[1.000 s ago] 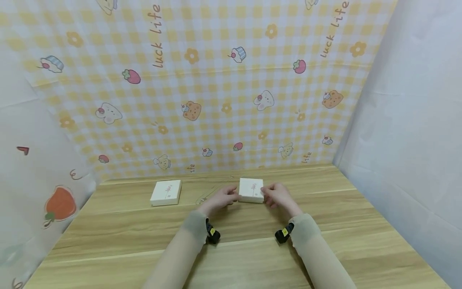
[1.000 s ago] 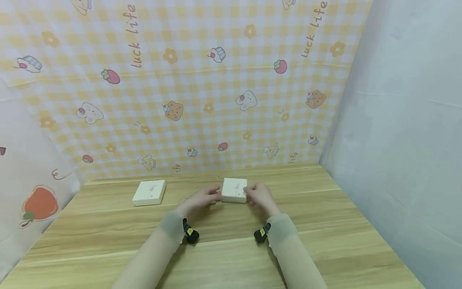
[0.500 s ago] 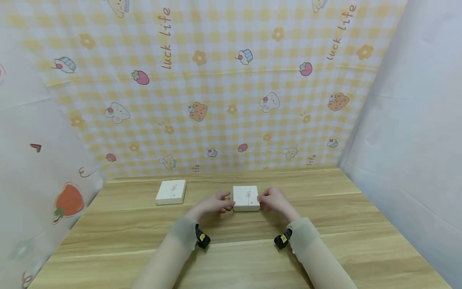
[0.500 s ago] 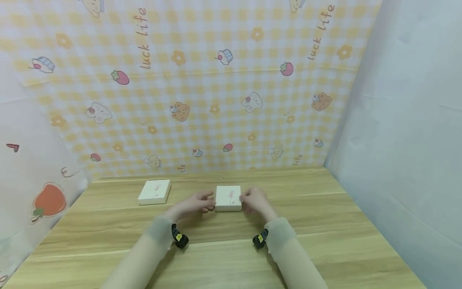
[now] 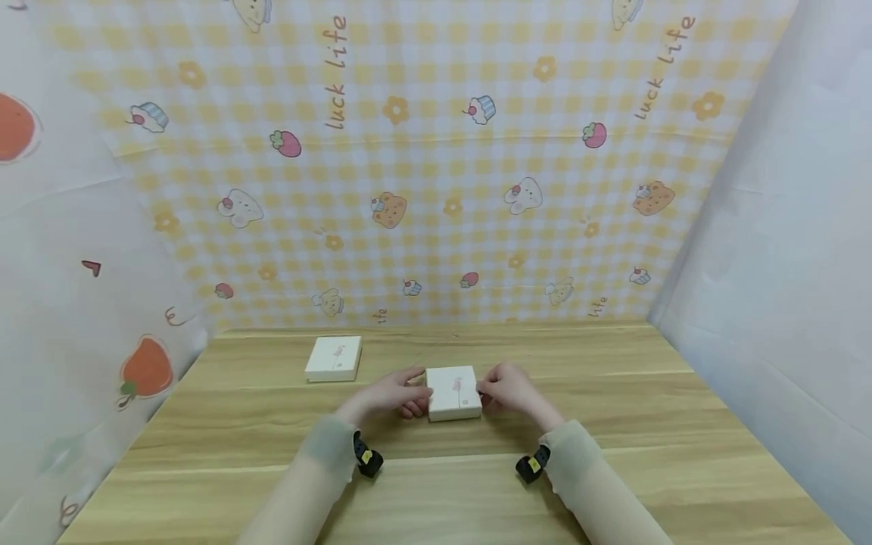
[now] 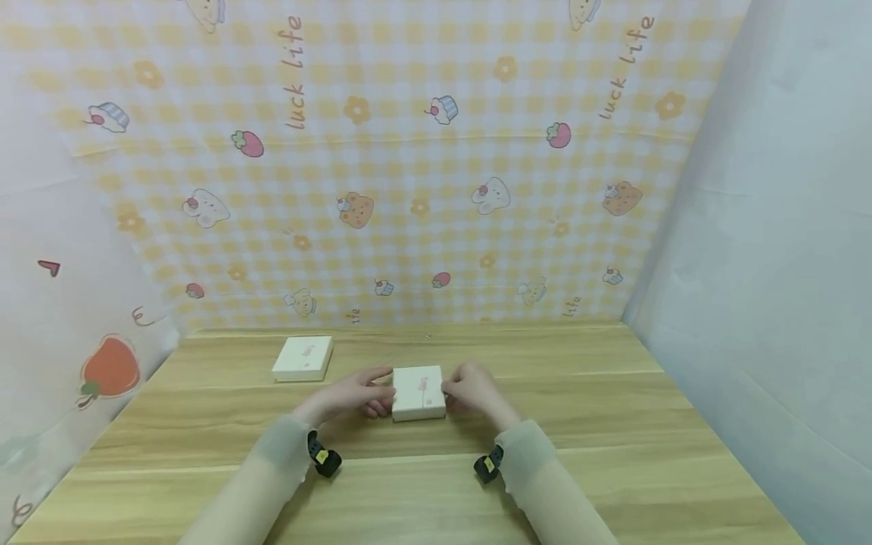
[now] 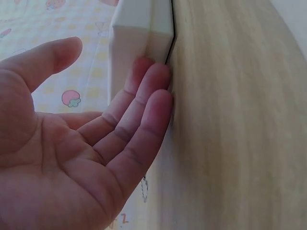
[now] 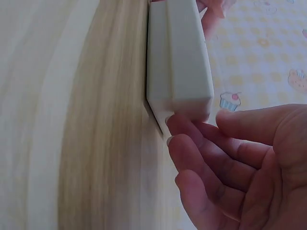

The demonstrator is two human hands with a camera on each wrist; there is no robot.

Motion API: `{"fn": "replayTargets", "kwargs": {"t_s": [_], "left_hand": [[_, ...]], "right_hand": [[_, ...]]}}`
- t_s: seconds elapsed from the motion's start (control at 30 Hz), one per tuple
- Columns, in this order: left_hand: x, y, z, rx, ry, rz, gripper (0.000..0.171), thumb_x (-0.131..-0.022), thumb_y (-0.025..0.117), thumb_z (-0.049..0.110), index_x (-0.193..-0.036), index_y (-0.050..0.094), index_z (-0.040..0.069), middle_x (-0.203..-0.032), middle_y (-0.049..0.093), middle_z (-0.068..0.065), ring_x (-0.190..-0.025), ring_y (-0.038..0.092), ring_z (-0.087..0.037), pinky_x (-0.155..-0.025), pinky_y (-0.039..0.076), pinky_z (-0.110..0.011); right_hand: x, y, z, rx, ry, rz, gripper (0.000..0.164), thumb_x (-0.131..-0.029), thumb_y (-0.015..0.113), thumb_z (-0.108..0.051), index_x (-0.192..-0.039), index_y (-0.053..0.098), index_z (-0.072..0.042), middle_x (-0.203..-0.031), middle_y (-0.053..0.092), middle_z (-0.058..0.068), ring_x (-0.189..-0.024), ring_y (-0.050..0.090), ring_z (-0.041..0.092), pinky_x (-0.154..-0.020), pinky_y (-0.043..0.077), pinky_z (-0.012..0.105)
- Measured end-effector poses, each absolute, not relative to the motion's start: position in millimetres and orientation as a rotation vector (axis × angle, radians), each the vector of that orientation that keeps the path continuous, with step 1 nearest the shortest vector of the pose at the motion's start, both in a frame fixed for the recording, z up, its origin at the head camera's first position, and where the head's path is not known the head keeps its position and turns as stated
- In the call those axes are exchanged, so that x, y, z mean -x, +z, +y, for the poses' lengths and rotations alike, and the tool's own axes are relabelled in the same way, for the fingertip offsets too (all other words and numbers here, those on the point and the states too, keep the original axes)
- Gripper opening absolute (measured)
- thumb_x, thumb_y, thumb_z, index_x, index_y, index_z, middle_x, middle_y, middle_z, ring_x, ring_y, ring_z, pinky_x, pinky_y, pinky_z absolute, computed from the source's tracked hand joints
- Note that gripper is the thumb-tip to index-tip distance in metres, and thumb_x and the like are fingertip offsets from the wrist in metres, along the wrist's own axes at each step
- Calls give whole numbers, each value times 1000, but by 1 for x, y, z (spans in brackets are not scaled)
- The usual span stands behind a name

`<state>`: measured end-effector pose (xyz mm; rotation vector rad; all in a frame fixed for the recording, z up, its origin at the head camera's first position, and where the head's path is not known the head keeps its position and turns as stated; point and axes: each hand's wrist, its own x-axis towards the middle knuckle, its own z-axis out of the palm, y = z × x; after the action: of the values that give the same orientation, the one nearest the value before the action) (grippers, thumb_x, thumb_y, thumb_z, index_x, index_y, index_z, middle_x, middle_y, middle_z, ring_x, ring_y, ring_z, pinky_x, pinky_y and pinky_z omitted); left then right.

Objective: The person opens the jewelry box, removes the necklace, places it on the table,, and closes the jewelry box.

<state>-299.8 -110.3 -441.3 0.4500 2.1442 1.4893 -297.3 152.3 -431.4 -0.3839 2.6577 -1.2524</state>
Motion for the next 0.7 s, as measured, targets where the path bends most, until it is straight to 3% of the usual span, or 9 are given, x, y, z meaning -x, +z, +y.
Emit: {"fn": "replayTargets", "kwargs": {"t_s": [0.23, 0.5, 0.6, 0.7], "left_hand": [[299, -444, -116, -449, 1504, 2115, 73, -98, 58, 27, -151, 19, -4, -87, 66, -10, -75, 63, -18, -68, 53, -31], [303, -449, -119, -453, 1517, 2117, 70, -98, 57, 28, -150, 23, -5, -90, 68, -9, -77, 64, -19, -69, 53, -32], [303, -450, -120, -450, 1524, 2117, 71, -98, 58, 29, -149, 24, -5, -91, 69, -8, -78, 64, -19, -70, 53, -32], [302, -451, -122, -438, 1529, 2114, 74, -95, 63, 26, -150, 24, -4, -93, 69, -8, -79, 65, -19, -71, 53, -32]], "right_hand": [[295, -430, 147, 396, -1248, 2602, 30, -94, 59, -14, -69, 71, -2, -67, 68, 8, -55, 62, 17, -49, 48, 27], [295, -428, 155, 345, -1260, 2598, 31, -97, 58, -21, -80, 70, 2, -73, 68, 10, -58, 62, 18, -54, 51, 30], [297, -427, 159, 311, -1275, 2585, 30, -97, 58, -24, -96, 69, 4, -80, 68, 11, -59, 61, 22, -56, 51, 33], [301, -427, 159, 358, -1202, 2624, 44, -94, 63, -32, -120, 62, 3, -95, 67, 11, -76, 63, 23, -68, 52, 38]]}}
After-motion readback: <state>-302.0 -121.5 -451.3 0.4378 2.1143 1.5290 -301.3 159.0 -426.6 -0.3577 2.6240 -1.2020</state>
